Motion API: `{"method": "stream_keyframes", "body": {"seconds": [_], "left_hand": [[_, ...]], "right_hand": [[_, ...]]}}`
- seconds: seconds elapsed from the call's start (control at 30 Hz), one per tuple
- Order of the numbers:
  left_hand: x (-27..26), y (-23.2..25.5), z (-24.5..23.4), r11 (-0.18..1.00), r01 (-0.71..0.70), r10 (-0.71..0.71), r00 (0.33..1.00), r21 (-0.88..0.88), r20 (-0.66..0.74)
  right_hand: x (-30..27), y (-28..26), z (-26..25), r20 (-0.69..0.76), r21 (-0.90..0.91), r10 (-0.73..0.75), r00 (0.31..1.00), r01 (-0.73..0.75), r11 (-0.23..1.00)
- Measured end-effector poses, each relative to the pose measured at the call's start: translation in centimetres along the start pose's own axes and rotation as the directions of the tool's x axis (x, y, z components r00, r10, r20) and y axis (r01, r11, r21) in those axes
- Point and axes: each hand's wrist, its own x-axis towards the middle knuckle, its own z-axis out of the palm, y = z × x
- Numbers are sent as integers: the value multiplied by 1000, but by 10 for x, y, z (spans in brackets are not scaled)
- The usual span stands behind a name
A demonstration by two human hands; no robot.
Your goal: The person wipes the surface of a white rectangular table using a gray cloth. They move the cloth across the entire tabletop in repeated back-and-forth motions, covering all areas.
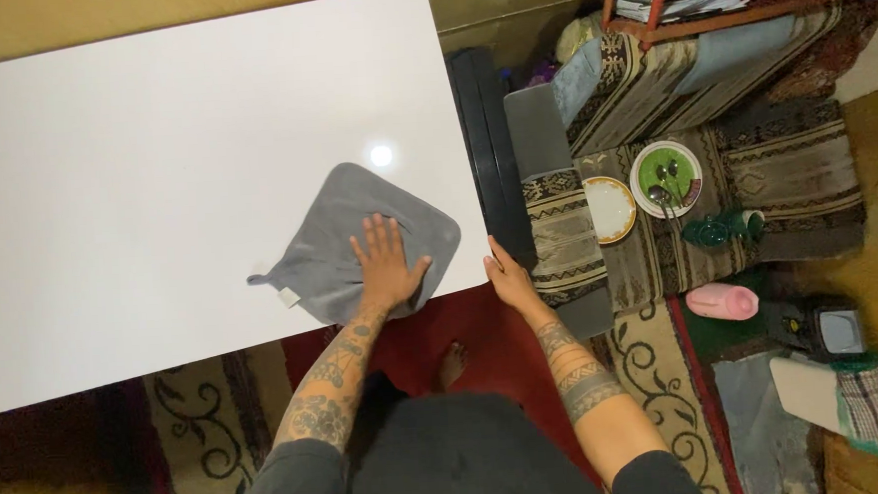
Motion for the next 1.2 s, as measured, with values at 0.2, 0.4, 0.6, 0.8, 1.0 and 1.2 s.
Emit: {"method": "stream_keyframes", "body": {"seconds": [0.2, 0.4, 0.6, 0.8, 1.0, 1.2], "left_hand": [[14, 58, 16, 973, -213, 178, 936, 87, 303], [36, 39, 25, 939, -255, 312, 915, -231, 256], [8, -52, -20, 974, -120, 66, 962, -194, -265], [-49, -172, -117, 957, 241, -283, 895, -161, -344], [-74, -264, -149, 899, 437, -436, 891, 21, 127], [-72, -265, -159, 903, 427, -399, 875, -48, 275]], "right_hand": [[41, 50, 3, -34, -36, 30, 999, -31, 999], [-15, -25, 13, -352, -345, -414, 839, 294, 891], [3, -57, 80, -172, -455, -344, 923, 235, 859], [39, -74, 142, -476, -478, -226, 850, -35, 878], [63, -121, 192, -614, -520, -306, 728, -81, 850], [56, -196, 264, -397, -624, -449, 800, 123, 771]]}}
